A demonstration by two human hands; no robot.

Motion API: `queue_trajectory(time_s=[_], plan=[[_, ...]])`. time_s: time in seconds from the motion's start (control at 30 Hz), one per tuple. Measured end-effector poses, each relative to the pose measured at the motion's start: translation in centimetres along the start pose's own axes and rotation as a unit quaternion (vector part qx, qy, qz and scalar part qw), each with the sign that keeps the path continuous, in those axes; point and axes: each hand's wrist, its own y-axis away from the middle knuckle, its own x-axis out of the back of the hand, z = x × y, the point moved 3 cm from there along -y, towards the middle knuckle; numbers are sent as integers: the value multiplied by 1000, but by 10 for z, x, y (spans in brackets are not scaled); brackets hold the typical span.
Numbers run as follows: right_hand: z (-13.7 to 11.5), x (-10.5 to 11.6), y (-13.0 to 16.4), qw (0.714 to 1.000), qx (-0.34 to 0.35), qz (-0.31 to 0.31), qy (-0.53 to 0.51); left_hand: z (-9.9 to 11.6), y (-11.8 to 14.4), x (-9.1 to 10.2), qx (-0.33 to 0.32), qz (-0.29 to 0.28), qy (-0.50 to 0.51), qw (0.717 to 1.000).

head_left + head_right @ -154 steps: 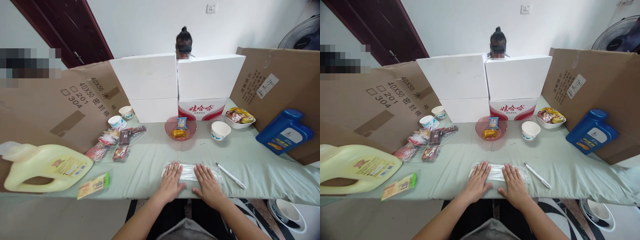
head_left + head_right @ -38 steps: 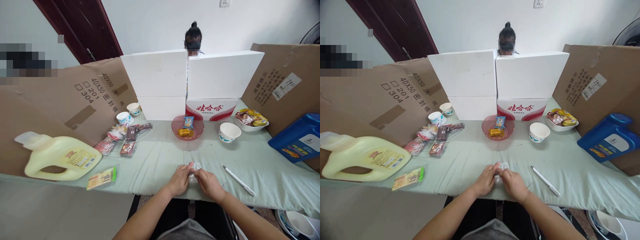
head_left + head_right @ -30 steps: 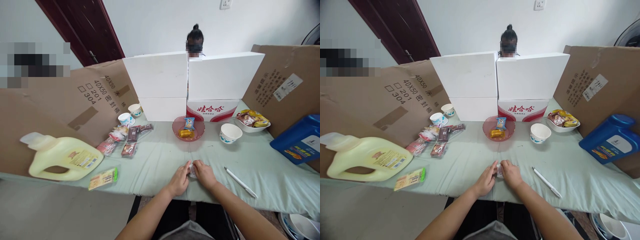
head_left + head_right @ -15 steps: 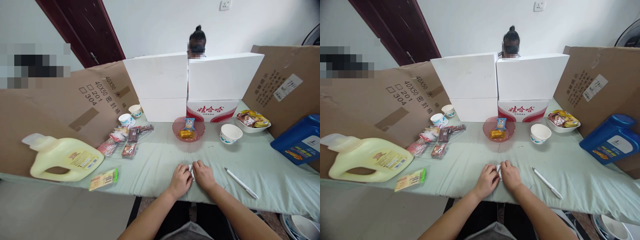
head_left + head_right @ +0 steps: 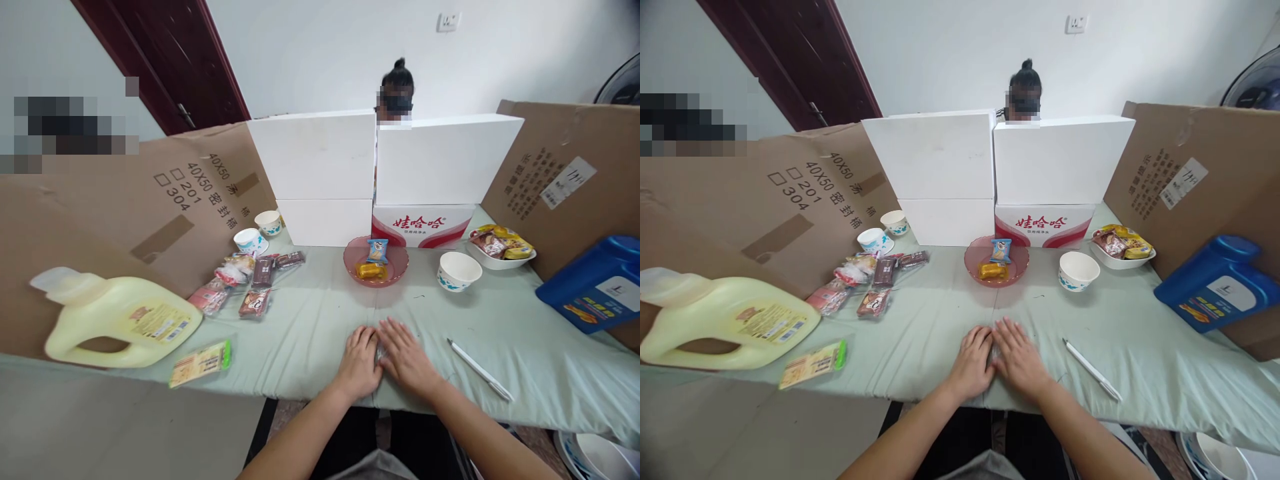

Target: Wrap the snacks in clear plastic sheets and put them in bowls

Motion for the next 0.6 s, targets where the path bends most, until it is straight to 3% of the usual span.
queue_trajectory(time_s=[0.13,0.23,0.33,0.5,0.6], plan=[[-7,-15,5,993,14,-117,-25,-8,3,1,6,39,40,998],[-6,-17,4,987,2,-155,-34,-17,5,6,43,107,79,990],[-7,-15,1,985,-14,-168,-39,-19,6,7,40,141,85,985],[-14,-7,5,990,-19,-129,-46,-20,6,3,21,156,64,985],[-16,-3,7,984,-8,-159,-77,-22,6,1,19,150,57,987]])
